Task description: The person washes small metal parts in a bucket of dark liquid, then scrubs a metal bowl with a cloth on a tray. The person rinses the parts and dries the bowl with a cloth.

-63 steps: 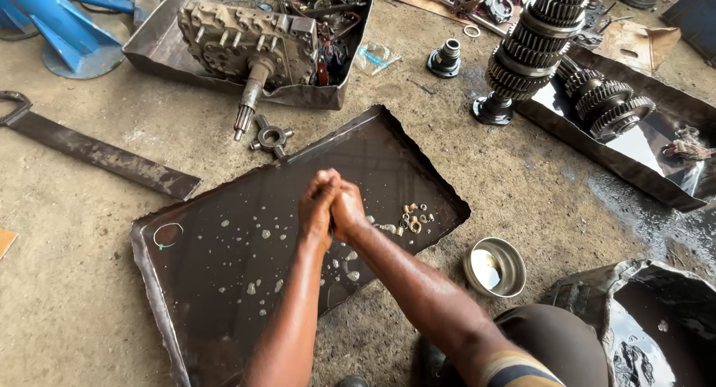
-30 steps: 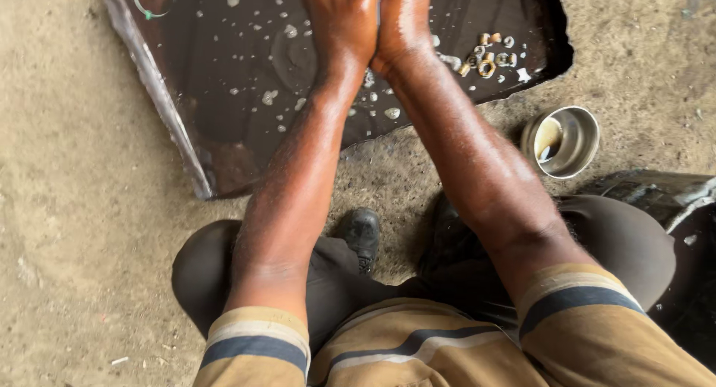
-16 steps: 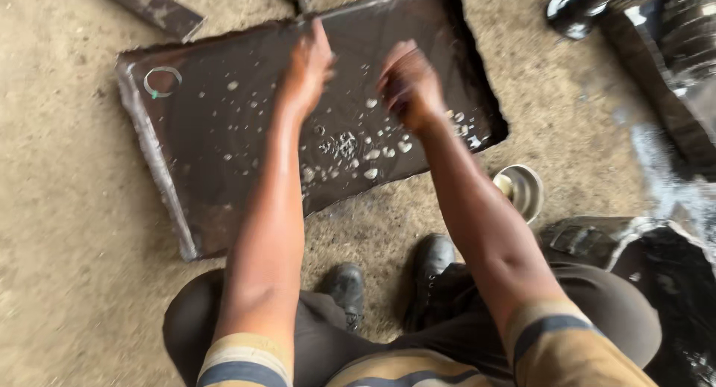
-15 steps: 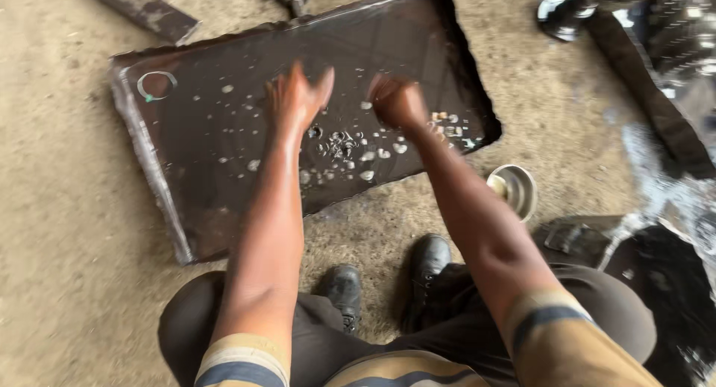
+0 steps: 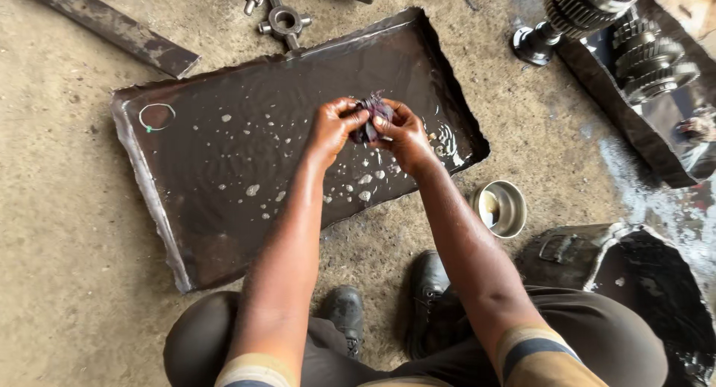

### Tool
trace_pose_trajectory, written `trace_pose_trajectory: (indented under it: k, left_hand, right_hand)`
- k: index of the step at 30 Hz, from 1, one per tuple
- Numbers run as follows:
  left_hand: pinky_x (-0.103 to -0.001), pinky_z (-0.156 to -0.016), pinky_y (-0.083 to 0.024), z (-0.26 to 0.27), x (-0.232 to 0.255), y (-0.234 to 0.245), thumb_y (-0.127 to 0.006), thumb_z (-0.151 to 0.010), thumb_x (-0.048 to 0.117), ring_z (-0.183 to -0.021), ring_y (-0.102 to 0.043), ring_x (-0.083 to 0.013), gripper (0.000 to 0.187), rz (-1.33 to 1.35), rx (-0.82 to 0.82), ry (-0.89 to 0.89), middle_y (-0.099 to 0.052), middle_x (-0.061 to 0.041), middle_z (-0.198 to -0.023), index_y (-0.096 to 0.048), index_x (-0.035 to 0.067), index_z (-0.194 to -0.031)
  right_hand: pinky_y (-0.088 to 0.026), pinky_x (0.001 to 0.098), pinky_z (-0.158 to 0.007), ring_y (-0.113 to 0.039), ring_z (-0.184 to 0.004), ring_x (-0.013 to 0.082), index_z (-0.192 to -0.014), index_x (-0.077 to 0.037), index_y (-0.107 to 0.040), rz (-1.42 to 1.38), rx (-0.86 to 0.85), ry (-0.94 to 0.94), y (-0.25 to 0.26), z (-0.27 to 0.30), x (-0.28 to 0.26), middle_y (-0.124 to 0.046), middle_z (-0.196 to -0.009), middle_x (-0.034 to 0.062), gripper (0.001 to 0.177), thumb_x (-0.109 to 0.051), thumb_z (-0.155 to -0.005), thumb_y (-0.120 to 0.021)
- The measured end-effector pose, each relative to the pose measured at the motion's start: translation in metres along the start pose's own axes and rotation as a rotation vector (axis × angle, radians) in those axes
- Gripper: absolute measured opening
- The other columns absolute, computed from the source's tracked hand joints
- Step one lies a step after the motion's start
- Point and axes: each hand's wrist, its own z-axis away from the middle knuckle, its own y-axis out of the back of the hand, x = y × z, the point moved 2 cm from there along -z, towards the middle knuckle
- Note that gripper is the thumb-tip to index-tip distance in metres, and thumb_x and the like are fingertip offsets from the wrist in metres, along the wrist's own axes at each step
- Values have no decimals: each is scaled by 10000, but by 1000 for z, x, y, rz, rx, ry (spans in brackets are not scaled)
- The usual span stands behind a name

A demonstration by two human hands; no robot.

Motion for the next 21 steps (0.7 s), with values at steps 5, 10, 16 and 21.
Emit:
trace_pose_trajectory:
  k: [5, 10, 16, 21]
  left_hand:
    - [-321, -831, -585, -2, 41, -15, -687, -1022, 166, -881, -699, -147, 154, 420, -87, -110, -742, -65, -1007, -723, 36, -1097]
    - [-381, -751, -571, -2, 66, -35, -590, -1034, 275, -884, -705, -183, 260, 617, 51, -101, -727, -56, -1041, -666, 67, -1170]
    - [-335, -891, -641, 10, 79, -64, -615, -1015, 397, -1000, -726, -181, 476, 772, -154, -70, -728, -91, -1118, -641, -17, -1248]
    - [-331, -701, -588, 3, 69, -116, -738, -978, 401, -925, -702, -158, 492, 401, -478, -34, -710, -56, -1082, -628, 14, -1261]
  right_hand:
    - [-653, 435, -923, -730, -985, 237, -1201, -74, -599, -262, -27, 336, -10, 4, -35, -699, -1108, 109, 290, -33, -957, -750]
    - [-518, 332, -741, -627, -840, 169, -1273, -18, -651, 2, -29, 296, -29, 21, -60, -701, -1024, 94, 339, -80, -966, -782]
    - [-627, 353, -820, -722, -860, 194, -1228, -59, -686, -199, -52, 498, -16, 48, -112, -734, -932, 69, 310, -96, -933, -772]
    - [-575, 365, -887, -663, -1031, 216, -1271, 39, -639, 1144, -57, 599, 23, 56, -162, -692, -1148, 105, 295, -118, -1051, -758]
